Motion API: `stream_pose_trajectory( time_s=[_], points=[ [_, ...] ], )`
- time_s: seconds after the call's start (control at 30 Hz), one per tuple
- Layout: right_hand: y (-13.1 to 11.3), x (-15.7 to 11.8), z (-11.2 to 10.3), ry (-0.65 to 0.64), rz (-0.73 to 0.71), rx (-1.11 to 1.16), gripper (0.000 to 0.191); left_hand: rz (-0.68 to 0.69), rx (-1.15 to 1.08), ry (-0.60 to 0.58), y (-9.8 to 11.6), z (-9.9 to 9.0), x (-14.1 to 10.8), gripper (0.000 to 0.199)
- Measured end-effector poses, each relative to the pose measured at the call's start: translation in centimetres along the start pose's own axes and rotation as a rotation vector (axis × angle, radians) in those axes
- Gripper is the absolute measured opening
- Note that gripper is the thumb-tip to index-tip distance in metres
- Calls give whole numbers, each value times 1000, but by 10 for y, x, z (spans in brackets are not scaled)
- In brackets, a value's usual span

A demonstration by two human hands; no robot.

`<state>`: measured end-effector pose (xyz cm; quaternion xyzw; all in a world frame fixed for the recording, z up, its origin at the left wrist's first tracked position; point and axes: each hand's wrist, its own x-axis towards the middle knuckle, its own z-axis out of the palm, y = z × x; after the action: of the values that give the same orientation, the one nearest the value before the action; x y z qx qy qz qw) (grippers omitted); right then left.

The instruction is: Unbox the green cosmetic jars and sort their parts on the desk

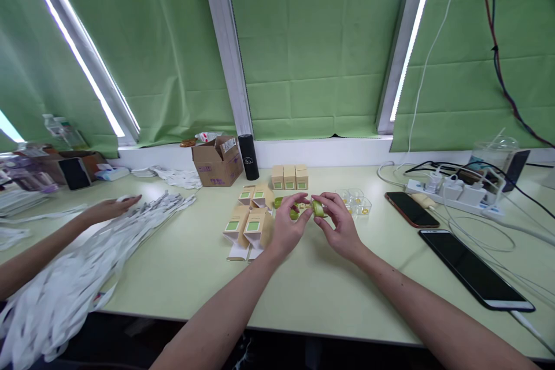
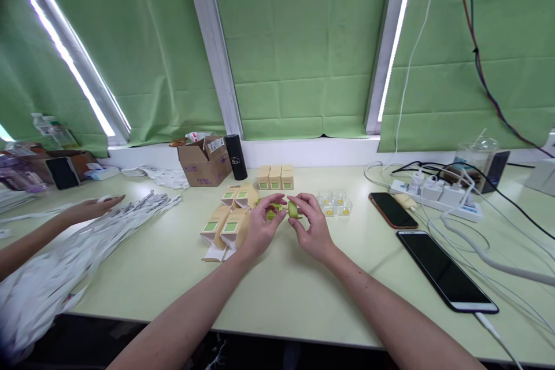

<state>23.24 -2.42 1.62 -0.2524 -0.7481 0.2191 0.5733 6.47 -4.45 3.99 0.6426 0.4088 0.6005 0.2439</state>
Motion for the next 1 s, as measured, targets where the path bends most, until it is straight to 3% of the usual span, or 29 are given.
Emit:
stream_pose_trajectory(
  time_s=[0.27, 0.53, 0.73, 0.87, 1.0],
  points=[
    [-3, 1, -7, -53, -213, -141, 59, -145, -283, -209, -3, 3, 6, 50],
    [0, 2, -7, 72, -135, -88, 49, -215, -382, -158, -6, 3, 7, 55],
    [-4, 2, -6, 78, -141, -92, 43, -144, -214, -53, -4, 4, 5, 45],
    [-4, 4, -9, 156, -235, -277, 31, -65, 15, -9, -3, 3, 2, 45],
    [-2, 5, -10, 195, -311, -462, 23, 6, 106, -12, -1, 4, -1, 46]
  ],
)
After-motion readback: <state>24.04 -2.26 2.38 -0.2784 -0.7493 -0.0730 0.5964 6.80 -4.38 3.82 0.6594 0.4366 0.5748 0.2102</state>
